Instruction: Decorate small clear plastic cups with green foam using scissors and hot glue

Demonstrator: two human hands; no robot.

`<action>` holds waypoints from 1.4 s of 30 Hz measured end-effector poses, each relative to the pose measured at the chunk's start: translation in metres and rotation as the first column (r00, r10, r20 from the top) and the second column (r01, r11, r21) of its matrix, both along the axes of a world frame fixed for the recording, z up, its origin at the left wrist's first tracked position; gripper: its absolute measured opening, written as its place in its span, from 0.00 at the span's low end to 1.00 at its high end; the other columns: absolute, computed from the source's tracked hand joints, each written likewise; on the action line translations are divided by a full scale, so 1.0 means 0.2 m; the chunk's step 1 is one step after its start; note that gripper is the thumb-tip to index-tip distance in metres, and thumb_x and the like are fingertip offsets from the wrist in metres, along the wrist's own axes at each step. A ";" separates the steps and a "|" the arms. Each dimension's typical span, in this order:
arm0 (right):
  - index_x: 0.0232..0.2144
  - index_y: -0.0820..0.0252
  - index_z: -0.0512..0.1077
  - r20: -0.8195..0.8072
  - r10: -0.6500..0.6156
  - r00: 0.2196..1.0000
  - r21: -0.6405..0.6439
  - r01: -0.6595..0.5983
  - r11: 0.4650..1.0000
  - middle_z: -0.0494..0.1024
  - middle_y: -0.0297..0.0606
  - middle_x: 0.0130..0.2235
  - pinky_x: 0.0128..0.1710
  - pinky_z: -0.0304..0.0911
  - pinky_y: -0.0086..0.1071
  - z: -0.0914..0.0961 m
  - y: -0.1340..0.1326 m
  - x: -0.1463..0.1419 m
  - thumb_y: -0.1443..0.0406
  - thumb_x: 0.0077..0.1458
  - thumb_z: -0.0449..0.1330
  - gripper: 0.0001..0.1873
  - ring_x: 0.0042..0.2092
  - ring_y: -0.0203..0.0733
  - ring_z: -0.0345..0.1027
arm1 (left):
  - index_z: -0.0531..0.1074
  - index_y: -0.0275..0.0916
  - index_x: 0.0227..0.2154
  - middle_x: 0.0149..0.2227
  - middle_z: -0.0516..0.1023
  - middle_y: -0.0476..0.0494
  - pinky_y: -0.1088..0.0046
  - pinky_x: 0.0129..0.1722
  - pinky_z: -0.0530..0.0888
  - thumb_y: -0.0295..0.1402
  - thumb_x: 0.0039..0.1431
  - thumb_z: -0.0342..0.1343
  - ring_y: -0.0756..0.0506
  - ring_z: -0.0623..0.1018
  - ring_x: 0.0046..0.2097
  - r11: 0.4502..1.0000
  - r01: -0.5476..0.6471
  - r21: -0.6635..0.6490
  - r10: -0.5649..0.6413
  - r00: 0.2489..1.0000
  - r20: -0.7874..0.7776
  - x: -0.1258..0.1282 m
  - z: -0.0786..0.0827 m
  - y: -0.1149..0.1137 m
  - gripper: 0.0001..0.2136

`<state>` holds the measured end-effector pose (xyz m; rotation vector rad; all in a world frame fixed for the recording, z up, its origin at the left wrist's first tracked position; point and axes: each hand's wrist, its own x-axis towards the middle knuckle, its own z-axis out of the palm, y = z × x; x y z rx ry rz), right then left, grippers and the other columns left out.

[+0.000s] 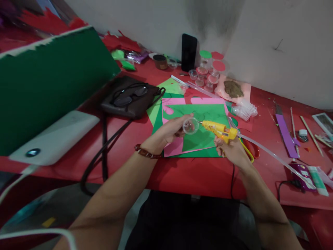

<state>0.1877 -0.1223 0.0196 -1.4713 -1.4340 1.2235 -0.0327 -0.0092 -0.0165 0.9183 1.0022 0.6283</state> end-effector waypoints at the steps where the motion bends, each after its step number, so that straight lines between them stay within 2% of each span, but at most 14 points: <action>1: 0.27 0.55 0.68 0.001 0.002 1.000 -0.001 -0.002 1.000 0.67 0.28 0.19 0.19 0.56 0.28 0.00 0.00 0.00 0.33 0.54 0.61 0.33 0.19 0.32 0.61 | 0.71 0.39 0.18 0.16 0.59 0.51 0.72 0.21 0.42 0.51 0.65 0.60 0.55 0.50 0.17 1.000 0.002 0.002 -0.002 1.000 0.011 0.00 0.00 0.00 0.25; 9: 0.27 0.54 0.67 -0.010 0.007 1.000 -0.002 -0.007 1.000 0.67 0.27 0.18 0.19 0.55 0.29 0.00 0.00 0.00 0.34 0.54 0.62 0.32 0.19 0.31 0.60 | 0.72 0.38 0.17 0.17 0.58 0.50 0.72 0.21 0.44 0.51 0.68 0.56 0.55 0.51 0.18 1.000 0.017 0.018 -0.017 1.000 -0.007 0.00 0.02 0.00 0.27; 16: 0.27 0.55 0.69 -0.019 -0.002 1.000 -0.002 0.002 1.000 0.67 0.27 0.18 0.18 0.56 0.29 -0.01 0.00 0.00 0.33 0.53 0.63 0.32 0.19 0.32 0.61 | 0.71 0.39 0.16 0.17 0.56 0.51 0.75 0.20 0.44 0.58 0.62 0.61 0.56 0.51 0.18 0.999 0.019 0.028 -0.019 1.000 0.016 -0.01 0.02 0.00 0.29; 28: 0.27 0.55 0.68 0.001 0.013 1.000 -0.008 -0.013 1.000 0.67 0.27 0.17 0.19 0.57 0.28 -0.01 0.00 0.00 0.36 0.55 0.63 0.30 0.19 0.32 0.62 | 0.73 0.35 0.18 0.16 0.58 0.52 0.78 0.17 0.45 0.54 0.63 0.60 0.56 0.52 0.17 1.000 0.005 0.004 -0.005 0.999 0.032 -0.01 0.02 0.00 0.27; 36: 0.28 0.56 0.69 0.010 0.022 1.000 -0.002 -0.022 1.000 0.68 0.27 0.18 0.20 0.58 0.28 -0.02 -0.01 0.01 0.38 0.57 0.62 0.28 0.19 0.32 0.63 | 0.71 0.36 0.18 0.16 0.57 0.53 0.77 0.18 0.45 0.53 0.67 0.57 0.57 0.51 0.17 1.000 0.000 0.009 -0.001 1.000 0.023 -0.01 0.05 0.00 0.28; 42: 0.27 0.56 0.70 -0.002 0.009 1.000 0.002 -0.009 1.000 0.67 0.27 0.18 0.20 0.57 0.28 -0.02 -0.01 0.01 0.39 0.57 0.64 0.28 0.19 0.31 0.62 | 0.70 0.37 0.18 0.16 0.60 0.53 0.76 0.18 0.44 0.53 0.65 0.59 0.57 0.51 0.17 1.000 -0.017 0.000 0.017 0.999 0.046 -0.01 0.04 0.00 0.27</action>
